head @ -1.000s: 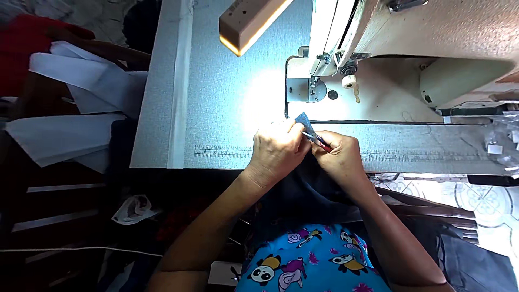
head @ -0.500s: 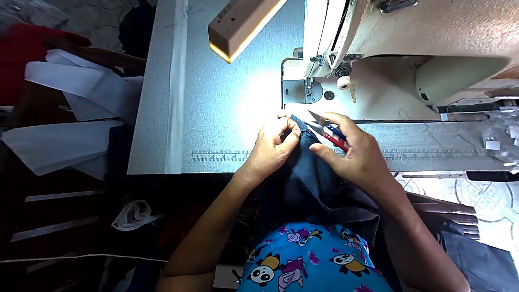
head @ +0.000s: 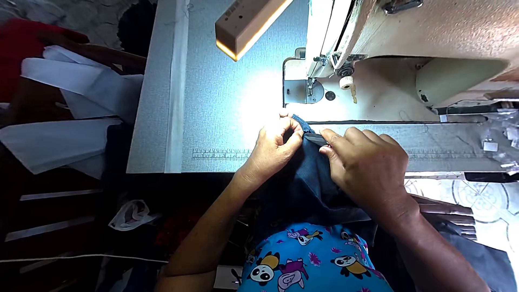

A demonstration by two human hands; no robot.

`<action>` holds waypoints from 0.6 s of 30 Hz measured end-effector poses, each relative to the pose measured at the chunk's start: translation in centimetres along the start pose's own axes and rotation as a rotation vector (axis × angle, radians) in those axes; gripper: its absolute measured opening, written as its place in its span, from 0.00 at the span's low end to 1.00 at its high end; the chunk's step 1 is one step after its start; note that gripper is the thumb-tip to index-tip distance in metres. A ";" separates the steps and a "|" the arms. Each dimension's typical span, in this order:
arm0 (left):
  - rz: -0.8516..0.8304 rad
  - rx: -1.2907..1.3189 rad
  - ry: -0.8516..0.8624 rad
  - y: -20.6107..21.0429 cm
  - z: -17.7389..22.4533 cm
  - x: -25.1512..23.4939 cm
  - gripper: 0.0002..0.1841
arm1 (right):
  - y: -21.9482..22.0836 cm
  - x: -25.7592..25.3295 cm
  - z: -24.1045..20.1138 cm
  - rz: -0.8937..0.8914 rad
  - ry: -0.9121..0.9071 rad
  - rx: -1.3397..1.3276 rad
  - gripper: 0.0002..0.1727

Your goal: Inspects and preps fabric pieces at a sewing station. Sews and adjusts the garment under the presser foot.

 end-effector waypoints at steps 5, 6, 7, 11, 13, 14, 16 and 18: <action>0.002 -0.066 0.026 0.1 0.8 0.2 0.07 | 0.0 0.1 -0.3 -0.014 0.003 0.048 0.18; 0.005 -0.078 0.032 0.1 0.8 0.2 0.07 | 0.0 0.1 -0.3 -0.010 0.001 0.053 0.18; 0.008 -0.088 0.037 0.1 0.9 0.2 0.08 | 0.0 0.1 -0.3 -0.006 -0.002 0.059 0.18; 0.009 -0.113 0.048 0.3 1.0 0.2 0.08 | -0.2 0.1 -0.8 0.009 -0.014 0.104 0.16; 0.021 -0.120 0.065 0.5 0.8 0.0 0.07 | -0.1 0.1 -1.0 0.027 -0.027 0.159 0.15; 0.032 -0.125 0.074 0.7 0.7 0.0 0.07 | -0.1 0.1 -1.1 0.035 -0.037 0.183 0.15; 0.047 -0.151 0.077 0.9 0.8 0.0 0.07 | -0.1 0.0 -1.3 0.035 -0.057 0.207 0.15; 0.058 -0.177 0.061 1.0 1.0 0.1 0.07 | 0.1 0.0 -1.2 0.032 -0.075 0.213 0.15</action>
Point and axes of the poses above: each hand's wrist, its own x-axis away from the middle knuckle, its own y-axis out of the palm, z = x × y, the point moved 4 cm from there along -x, towards the middle knuckle, and after that the axes turned 4 degrees about -z, right-handed, at the moved point
